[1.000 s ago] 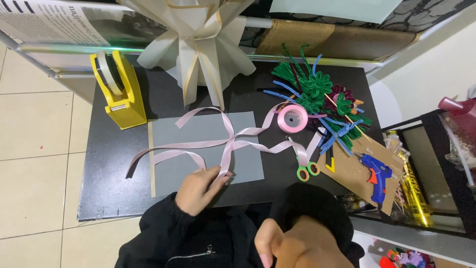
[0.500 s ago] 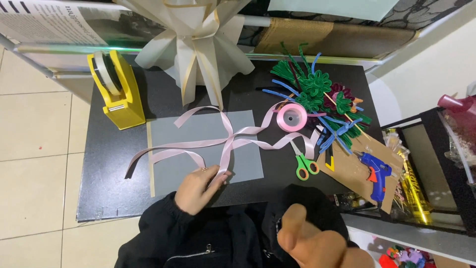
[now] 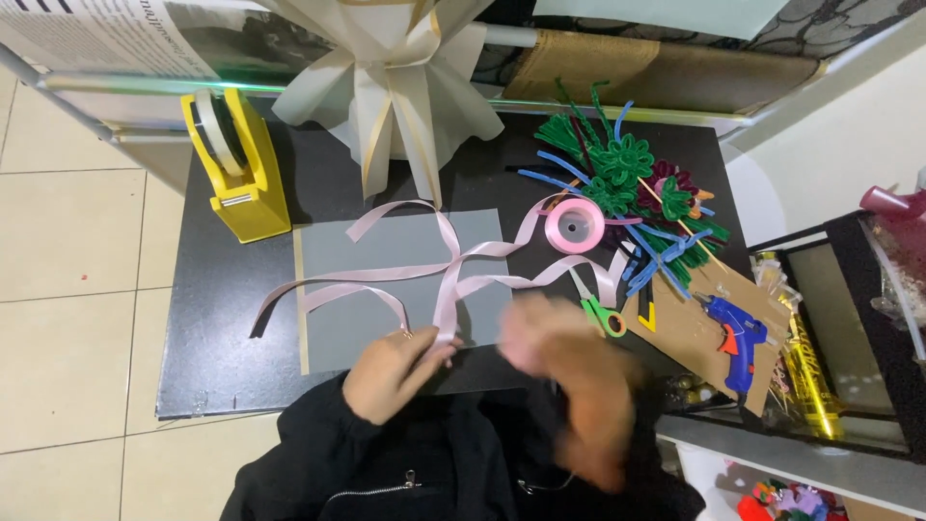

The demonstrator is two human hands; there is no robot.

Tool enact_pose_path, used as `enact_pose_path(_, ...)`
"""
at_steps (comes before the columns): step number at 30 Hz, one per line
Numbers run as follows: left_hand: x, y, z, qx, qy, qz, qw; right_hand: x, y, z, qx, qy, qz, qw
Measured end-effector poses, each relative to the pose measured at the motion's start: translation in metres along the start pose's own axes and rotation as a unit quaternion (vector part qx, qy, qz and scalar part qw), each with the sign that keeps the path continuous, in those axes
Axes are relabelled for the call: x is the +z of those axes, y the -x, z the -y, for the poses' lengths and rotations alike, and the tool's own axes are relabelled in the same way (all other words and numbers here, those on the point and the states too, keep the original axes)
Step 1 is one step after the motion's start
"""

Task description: The person ties a pink ribbon around a bouquet wrapped in white paper. They adjust the ribbon, secure it with a hot glue gun, and then cut the excess ribbon with scissors.

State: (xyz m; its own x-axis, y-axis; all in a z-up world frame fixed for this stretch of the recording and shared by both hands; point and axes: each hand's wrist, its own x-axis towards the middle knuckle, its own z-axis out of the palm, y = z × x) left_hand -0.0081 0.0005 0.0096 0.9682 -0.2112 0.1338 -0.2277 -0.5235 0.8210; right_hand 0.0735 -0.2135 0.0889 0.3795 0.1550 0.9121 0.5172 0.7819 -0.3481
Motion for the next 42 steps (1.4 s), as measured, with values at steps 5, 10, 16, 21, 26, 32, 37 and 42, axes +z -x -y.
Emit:
enact_pose_path(5,-0.018,0.006,-0.031,0.107,0.046,0.071,0.991,-0.035,0.008,-0.026,0.472,0.175,0.454,0.735)
enact_pose_path(10,-0.038,0.009,-0.037,0.141,0.089,0.056,0.984,-0.096,0.012,0.013,0.451,0.081,0.306,0.834)
enact_pose_path(16,-0.059,0.021,-0.013,0.076,0.013,-0.01,0.997,-0.21,0.012,0.056,0.392,-0.149,-0.051,0.907)
enact_pose_path(21,-0.063,0.021,-0.013,0.013,-0.027,-0.031,0.999,-0.15,-0.04,0.051,0.316,0.096,-0.202,0.922)
enact_pose_path(26,-0.059,0.001,-0.044,0.114,0.004,-0.067,0.991,-0.065,-0.063,0.029,0.661,0.331,0.121,0.663)
enact_pose_path(32,-0.056,-0.016,-0.078,0.101,0.2,0.142,0.964,-0.007,-0.09,-0.004,0.519,0.083,0.511,0.68)
enact_pose_path(37,-0.067,-0.018,-0.064,-0.031,0.319,0.12,0.939,-0.036,-0.113,-0.024,0.581,0.08,0.405,0.702)
enact_pose_path(42,-0.123,-0.044,-0.041,-0.04,0.238,0.033,0.97,-0.086,-0.114,-0.057,0.574,0.172,0.293,0.745)
